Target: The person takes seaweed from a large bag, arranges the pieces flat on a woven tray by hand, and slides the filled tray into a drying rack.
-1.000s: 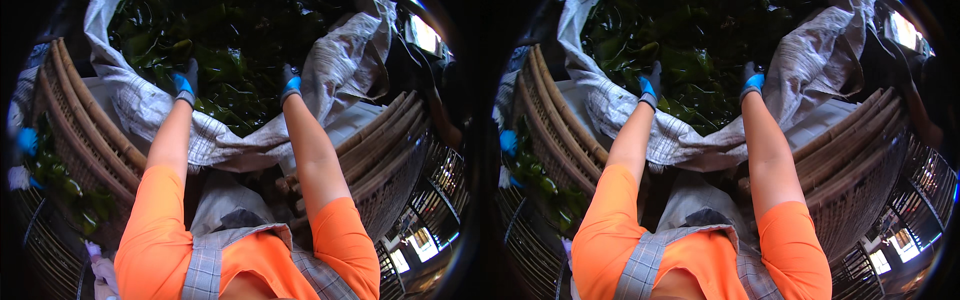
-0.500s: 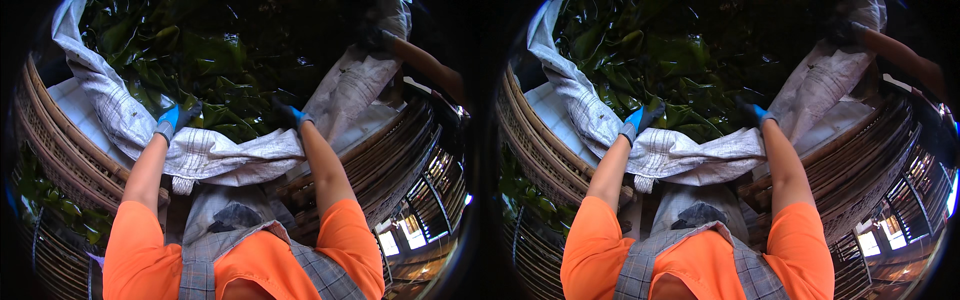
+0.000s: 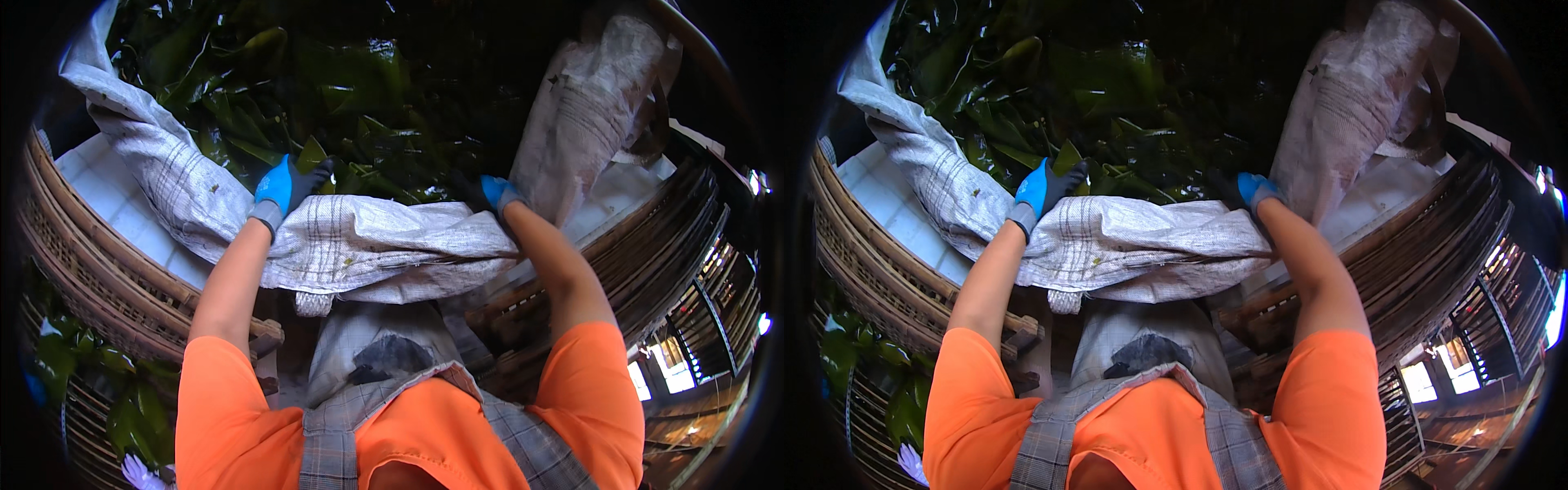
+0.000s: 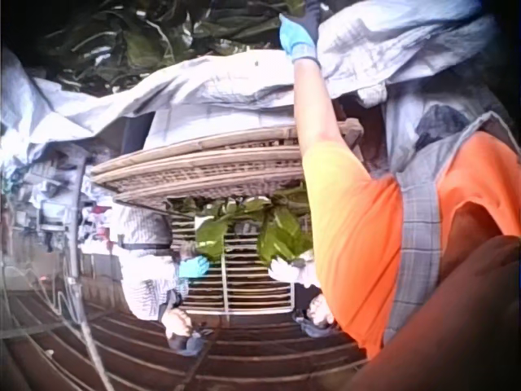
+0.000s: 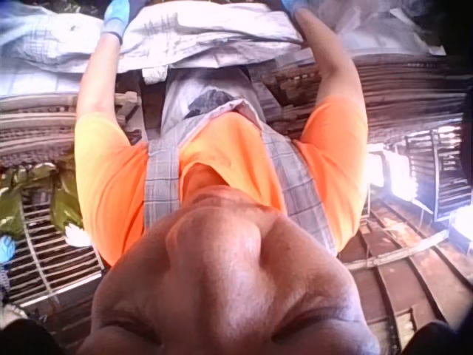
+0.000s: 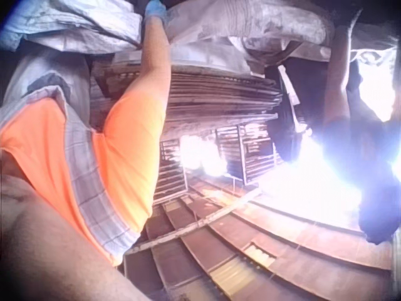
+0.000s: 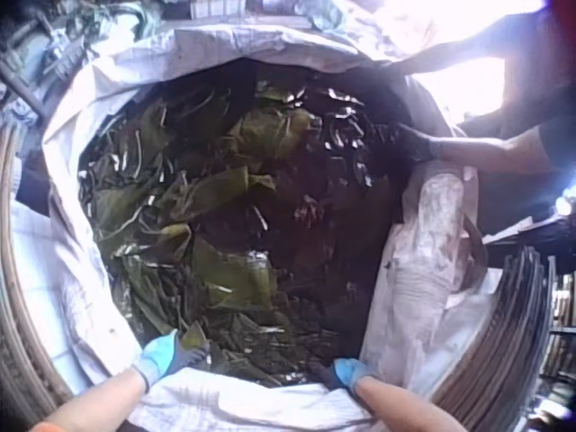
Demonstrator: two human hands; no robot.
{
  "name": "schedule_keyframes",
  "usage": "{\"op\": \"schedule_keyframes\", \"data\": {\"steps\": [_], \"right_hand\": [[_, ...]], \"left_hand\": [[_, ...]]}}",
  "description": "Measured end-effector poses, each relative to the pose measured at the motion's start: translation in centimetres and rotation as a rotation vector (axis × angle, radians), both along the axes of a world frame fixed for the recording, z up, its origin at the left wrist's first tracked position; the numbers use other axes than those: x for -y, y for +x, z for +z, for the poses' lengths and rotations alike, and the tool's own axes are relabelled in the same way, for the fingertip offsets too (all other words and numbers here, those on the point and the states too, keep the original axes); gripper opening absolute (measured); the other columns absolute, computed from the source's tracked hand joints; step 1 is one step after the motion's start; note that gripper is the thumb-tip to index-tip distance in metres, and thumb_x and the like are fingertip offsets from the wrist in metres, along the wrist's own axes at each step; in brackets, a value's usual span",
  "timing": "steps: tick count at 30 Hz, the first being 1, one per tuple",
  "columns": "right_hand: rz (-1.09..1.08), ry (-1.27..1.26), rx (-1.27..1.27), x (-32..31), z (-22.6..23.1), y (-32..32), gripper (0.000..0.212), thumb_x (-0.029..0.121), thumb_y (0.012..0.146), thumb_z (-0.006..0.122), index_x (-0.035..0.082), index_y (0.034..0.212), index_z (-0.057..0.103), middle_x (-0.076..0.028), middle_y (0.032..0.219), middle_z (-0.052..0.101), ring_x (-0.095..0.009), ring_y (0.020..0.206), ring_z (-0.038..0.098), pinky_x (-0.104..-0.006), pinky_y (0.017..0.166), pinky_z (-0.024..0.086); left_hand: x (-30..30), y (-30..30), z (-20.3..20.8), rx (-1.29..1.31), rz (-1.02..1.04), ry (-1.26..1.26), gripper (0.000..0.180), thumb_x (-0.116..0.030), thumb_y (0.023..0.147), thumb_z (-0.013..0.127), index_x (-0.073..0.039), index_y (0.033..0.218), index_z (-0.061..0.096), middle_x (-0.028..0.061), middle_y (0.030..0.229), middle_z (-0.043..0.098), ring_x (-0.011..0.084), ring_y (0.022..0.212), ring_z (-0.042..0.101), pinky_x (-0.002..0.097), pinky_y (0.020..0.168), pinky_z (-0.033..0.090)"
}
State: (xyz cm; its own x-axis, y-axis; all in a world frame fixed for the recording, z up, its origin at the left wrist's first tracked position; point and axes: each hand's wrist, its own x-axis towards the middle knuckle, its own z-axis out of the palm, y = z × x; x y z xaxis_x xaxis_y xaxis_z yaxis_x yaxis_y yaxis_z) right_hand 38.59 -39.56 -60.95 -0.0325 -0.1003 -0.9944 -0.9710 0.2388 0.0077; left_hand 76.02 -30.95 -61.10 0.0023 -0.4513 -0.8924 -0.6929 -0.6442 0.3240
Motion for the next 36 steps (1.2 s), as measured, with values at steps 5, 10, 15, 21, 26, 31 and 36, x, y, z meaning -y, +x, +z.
{"op": "schedule_keyframes", "data": {"steps": [5,10,15,21,26,31,36], "right_hand": [[-0.65,0.438,0.535,-7.1,-0.1,4.1,0.059,0.037,0.097,0.037,0.009,0.145,0.017,-0.003,0.15,0.019,-0.016,0.136,0.02,-0.0292,0.112,0.015],[-1.231,0.519,0.529,-5.4,3.0,13.6,0.05,0.045,0.093,0.044,0.007,0.126,0.049,-0.009,0.12,0.056,-0.022,0.106,0.054,-0.0345,0.096,0.041],[-1.24,0.377,0.654,-5.5,1.5,14.0,0.041,0.038,0.09,0.052,0.008,0.117,0.055,-0.007,0.113,0.06,-0.019,0.1,0.057,-0.0325,0.092,0.044],[-0.312,-0.275,0.376,-1.4,0.6,9.9,0.067,0.063,0.081,0.048,0.002,0.104,0.063,-0.015,0.089,0.066,-0.024,0.084,0.063,-0.037,0.077,0.048],[-0.484,0.036,0.232,-5.0,3.6,2.9,0.056,0.053,0.088,0.046,0.007,0.117,0.057,-0.012,0.106,0.064,-0.02,0.092,0.062,-0.0333,0.082,0.048],[-1.245,0.669,0.632,-10.0,-2.1,4.6,0.039,0.036,0.095,0.043,0.006,0.117,0.055,-0.009,0.108,0.062,-0.016,0.092,0.06,-0.0289,0.083,0.049],[-1.394,0.627,0.686,-8.6,-1.6,10.3,0.037,0.033,0.095,0.044,0.005,0.117,0.054,-0.009,0.108,0.061,-0.017,0.092,0.06,-0.0311,0.084,0.049]], "left_hand": [[-5.0,-1.5,-4.1,-0.866,0.285,-0.076,0.03,-0.019,0.091,0.057,-0.001,0.115,0.054,0.0067,0.109,0.061,0.0135,0.095,0.059,0.0277,0.086,0.047],[-2.3,-4.5,2.5,-0.691,0.837,0.206,0.067,-0.014,0.078,0.07,0.002,0.133,0.034,0.0119,0.111,0.06,0.0158,0.1,0.058,0.0291,0.092,0.044],[-1.3,-5.8,-1.4,-0.901,0.828,0.104,0.049,-0.006,0.076,0.068,-0.001,0.12,0.047,0.0064,0.102,0.061,0.0134,0.088,0.058,0.0269,0.081,0.048],[2.3,-6.7,-0.1,-0.904,0.756,-0.026,0.067,-0.02,0.076,0.074,-0.001,0.129,0.038,0.0101,0.107,0.06,0.0144,0.095,0.059,0.0284,0.087,0.047],[1.6,-4.4,1.9,-0.313,-0.211,0.043,0.108,-0.063,0.07,0.066,-0.006,0.145,0.013,0.0218,0.134,0.044,0.0325,0.119,0.049,0.0363,0.101,0.038],[-2.4,-4.6,-1.4,-0.825,-0.271,-0.122,0.06,-0.031,0.089,0.056,-0.007,0.138,0.03,0.0126,0.128,0.052,0.0232,0.116,0.052,0.0355,0.106,0.032],[-2.6,-5.2,-1.6,-1.038,0.813,0.43,0.093,-0.003,0.083,0.063,-0.005,0.143,-0.009,0.0121,0.117,0.058,0.018,0.107,0.056,0.0312,0.096,0.042]]}}
